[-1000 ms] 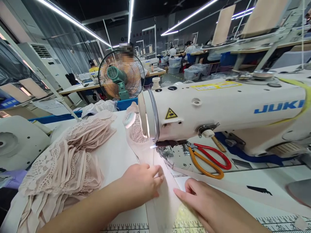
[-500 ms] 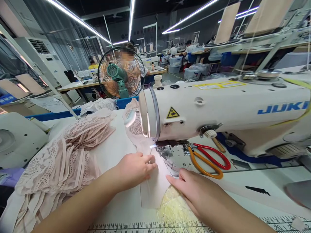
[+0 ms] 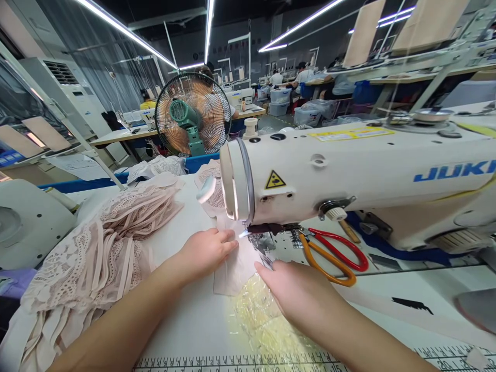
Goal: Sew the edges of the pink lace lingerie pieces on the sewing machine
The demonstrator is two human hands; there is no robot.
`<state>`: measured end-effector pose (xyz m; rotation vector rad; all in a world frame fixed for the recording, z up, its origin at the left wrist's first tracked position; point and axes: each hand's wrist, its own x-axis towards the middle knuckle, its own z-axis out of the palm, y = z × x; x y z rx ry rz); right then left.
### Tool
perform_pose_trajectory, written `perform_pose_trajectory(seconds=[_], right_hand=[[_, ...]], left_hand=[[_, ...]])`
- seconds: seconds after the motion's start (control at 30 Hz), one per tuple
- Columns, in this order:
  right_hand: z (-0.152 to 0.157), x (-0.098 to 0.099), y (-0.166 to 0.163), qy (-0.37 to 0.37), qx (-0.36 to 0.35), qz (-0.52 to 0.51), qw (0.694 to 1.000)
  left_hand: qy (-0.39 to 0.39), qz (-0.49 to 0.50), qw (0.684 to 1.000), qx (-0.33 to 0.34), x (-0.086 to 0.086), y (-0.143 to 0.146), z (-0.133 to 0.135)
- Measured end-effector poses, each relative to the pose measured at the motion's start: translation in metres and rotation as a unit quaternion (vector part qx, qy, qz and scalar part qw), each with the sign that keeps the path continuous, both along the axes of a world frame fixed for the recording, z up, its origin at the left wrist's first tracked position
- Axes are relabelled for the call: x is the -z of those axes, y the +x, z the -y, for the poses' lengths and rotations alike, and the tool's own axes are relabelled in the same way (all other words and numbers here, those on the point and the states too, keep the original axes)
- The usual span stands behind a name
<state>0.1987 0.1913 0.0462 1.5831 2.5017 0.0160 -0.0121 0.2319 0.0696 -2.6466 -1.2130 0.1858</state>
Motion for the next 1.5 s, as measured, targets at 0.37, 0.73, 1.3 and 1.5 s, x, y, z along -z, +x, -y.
perform_pose_trajectory(seconds=[0.37,0.73,1.3,1.5], right_hand=[[0.003,-0.009,-0.018,-0.032,0.036,-0.007,0.999],[0.007,-0.013,-0.019,-0.100,0.069,0.035,0.992],[0.009,0.007,-0.017,-0.050,0.052,0.032,0.997],[0.012,0.015,-0.015,-0.019,0.031,0.009,0.999]], left_hand=[[0.044,0.098,0.980,0.169,0.016,0.012,0.012],[-0.024,0.081,0.985,0.150,0.016,0.012,0.014],[-0.008,0.073,0.995,0.070,0.021,0.007,-0.003],[0.013,0.090,0.995,0.040,0.020,0.004,-0.004]])
